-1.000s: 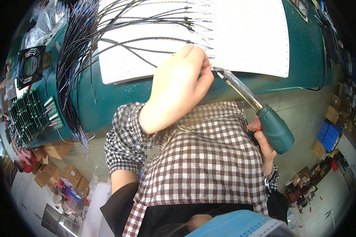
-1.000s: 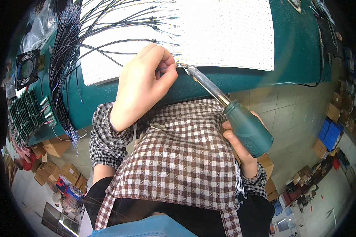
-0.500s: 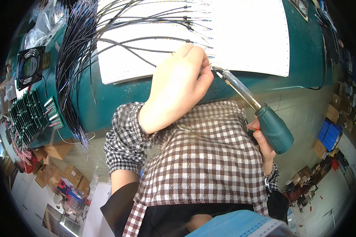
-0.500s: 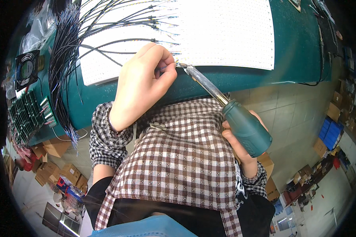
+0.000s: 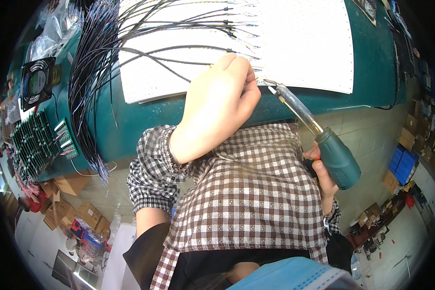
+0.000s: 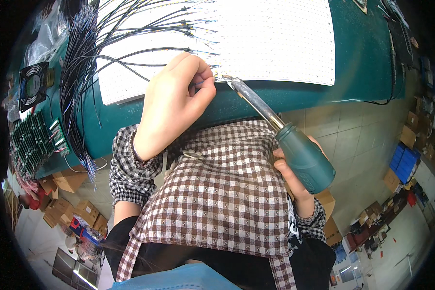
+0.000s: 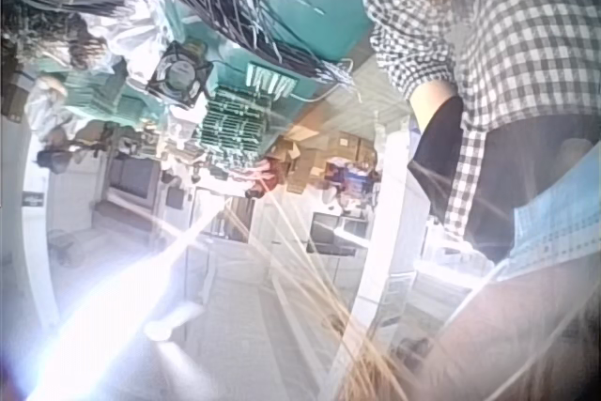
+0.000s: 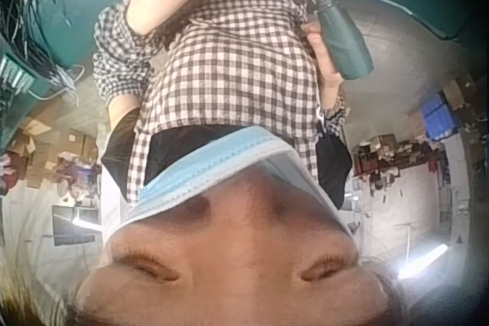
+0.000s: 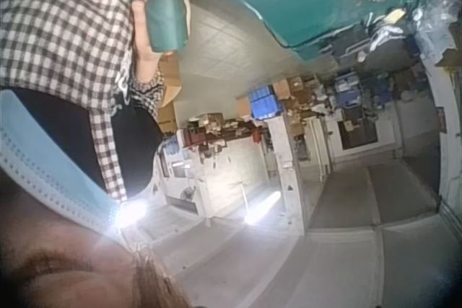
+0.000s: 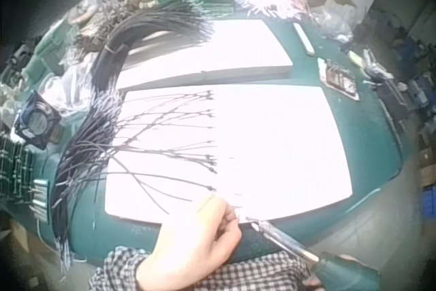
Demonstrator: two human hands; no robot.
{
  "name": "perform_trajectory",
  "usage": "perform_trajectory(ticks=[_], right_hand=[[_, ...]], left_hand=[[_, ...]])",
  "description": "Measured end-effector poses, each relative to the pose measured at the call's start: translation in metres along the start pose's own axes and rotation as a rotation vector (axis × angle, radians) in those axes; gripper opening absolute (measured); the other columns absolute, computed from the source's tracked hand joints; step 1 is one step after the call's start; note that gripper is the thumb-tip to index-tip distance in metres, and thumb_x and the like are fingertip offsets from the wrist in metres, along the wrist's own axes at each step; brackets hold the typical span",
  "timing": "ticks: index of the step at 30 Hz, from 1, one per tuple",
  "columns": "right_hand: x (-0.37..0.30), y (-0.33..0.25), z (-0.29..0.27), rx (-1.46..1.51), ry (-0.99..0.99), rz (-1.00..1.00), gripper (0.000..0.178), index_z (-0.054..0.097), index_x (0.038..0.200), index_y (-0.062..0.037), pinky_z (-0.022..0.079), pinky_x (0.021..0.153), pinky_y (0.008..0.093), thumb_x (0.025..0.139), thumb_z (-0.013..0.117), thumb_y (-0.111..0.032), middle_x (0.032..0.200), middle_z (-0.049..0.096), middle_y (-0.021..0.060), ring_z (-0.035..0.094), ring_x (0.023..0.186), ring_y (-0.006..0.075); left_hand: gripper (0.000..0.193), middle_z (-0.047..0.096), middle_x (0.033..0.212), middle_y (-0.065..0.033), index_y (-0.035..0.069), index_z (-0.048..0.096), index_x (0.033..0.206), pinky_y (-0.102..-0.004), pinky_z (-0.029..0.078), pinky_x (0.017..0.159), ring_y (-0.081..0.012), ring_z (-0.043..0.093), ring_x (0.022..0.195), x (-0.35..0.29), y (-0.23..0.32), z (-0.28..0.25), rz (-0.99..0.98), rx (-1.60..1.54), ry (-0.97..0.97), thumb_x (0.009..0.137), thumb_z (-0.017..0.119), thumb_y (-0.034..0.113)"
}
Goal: The person uses a soldering iron to attach black wires to a large white LED panel on a green workbench. They systematically solder multiple connection points along the panel's edge, handling the wires and tool with both hands.
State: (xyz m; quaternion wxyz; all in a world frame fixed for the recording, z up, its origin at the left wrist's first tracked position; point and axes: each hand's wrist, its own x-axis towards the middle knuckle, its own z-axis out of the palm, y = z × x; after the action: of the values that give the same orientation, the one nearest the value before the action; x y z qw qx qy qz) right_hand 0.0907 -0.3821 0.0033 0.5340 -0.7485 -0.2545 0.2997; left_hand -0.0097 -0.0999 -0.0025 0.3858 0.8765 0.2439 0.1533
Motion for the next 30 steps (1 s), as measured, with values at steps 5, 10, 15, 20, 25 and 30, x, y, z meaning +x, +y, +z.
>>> perform_trajectory(ticks=[5, 10, 15, 20, 25, 30], right_hand=[[0.001, -0.008, 0.003, 0.117, 0.024, 0.059, 0.060, 0.046, 0.129, 0.0065, 0.056, 0.082, 0.0374, 0.084, 0.077, -0.017, 0.097, 0.069, 0.0155, 0.068, 0.091, 0.0253], [0.008, -0.019, 0.011, 0.181, 0.059, 0.077, 0.045, 0.061, 0.110, 0.0071, 0.057, 0.078, 0.0397, 0.088, 0.070, -0.031, 0.101, 0.063, 0.0174, 0.064, 0.095, 0.0281], [0.007, -0.021, 0.011, 0.159, 0.089, 0.099, 0.047, 0.062, 0.111, 0.0079, 0.058, 0.078, 0.0397, 0.089, 0.069, -0.033, 0.103, 0.063, 0.0178, 0.065, 0.095, 0.0299], [0.009, -0.022, 0.009, 0.163, 0.052, 0.083, 0.049, 0.059, 0.113, 0.0096, 0.059, 0.076, 0.0400, 0.088, 0.069, -0.032, 0.102, 0.063, 0.0188, 0.065, 0.093, 0.0302], [0.004, -0.013, 0.005, 0.240, 0.036, 0.131, 0.055, 0.049, 0.123, 0.0067, 0.058, 0.080, 0.0387, 0.084, 0.077, -0.021, 0.098, 0.065, 0.0158, 0.066, 0.091, 0.0249], [0.003, -0.008, 0.003, 0.188, 0.011, 0.089, 0.059, 0.046, 0.126, 0.0075, 0.056, 0.080, 0.0362, 0.083, 0.078, -0.018, 0.092, 0.067, 0.0141, 0.067, 0.087, 0.0231]], left_hand=[[0.007, 0.059, 0.077, -0.0064, 0.003, 0.061, 0.085, -0.0277, 0.048, 0.058, -0.0162, 0.060, 0.066, -0.001, -0.002, -0.001, -0.029, -0.061, 0.001, 0.079, 0.066, 0.002], [0.008, 0.059, 0.079, -0.0114, 0.004, 0.056, 0.083, -0.0389, 0.049, 0.062, -0.0313, 0.060, 0.070, -0.001, -0.003, -0.002, 0.001, -0.152, -0.007, 0.079, 0.064, 0.003], [0.009, 0.059, 0.082, -0.0089, 0.002, 0.059, 0.088, -0.0323, 0.049, 0.062, -0.0230, 0.061, 0.073, 0.001, -0.001, -0.005, 0.078, -0.086, -0.047, 0.081, 0.065, 0.003], [0.011, 0.058, 0.083, -0.0112, 0.004, 0.056, 0.085, -0.0396, 0.049, 0.064, -0.0320, 0.061, 0.074, 0.004, -0.003, 0.000, 0.059, -0.049, -0.030, 0.079, 0.065, 0.004], [0.007, 0.058, 0.081, -0.0088, 0.003, 0.058, 0.086, -0.0333, 0.048, 0.063, -0.0238, 0.060, 0.072, 0.006, -0.003, -0.004, 0.038, -0.064, -0.073, 0.081, 0.063, 0.004], [0.005, 0.058, 0.081, -0.0073, 0.003, 0.059, 0.086, -0.0304, 0.048, 0.062, -0.0197, 0.059, 0.070, 0.007, 0.000, -0.004, 0.024, -0.022, -0.082, 0.082, 0.063, 0.004]])
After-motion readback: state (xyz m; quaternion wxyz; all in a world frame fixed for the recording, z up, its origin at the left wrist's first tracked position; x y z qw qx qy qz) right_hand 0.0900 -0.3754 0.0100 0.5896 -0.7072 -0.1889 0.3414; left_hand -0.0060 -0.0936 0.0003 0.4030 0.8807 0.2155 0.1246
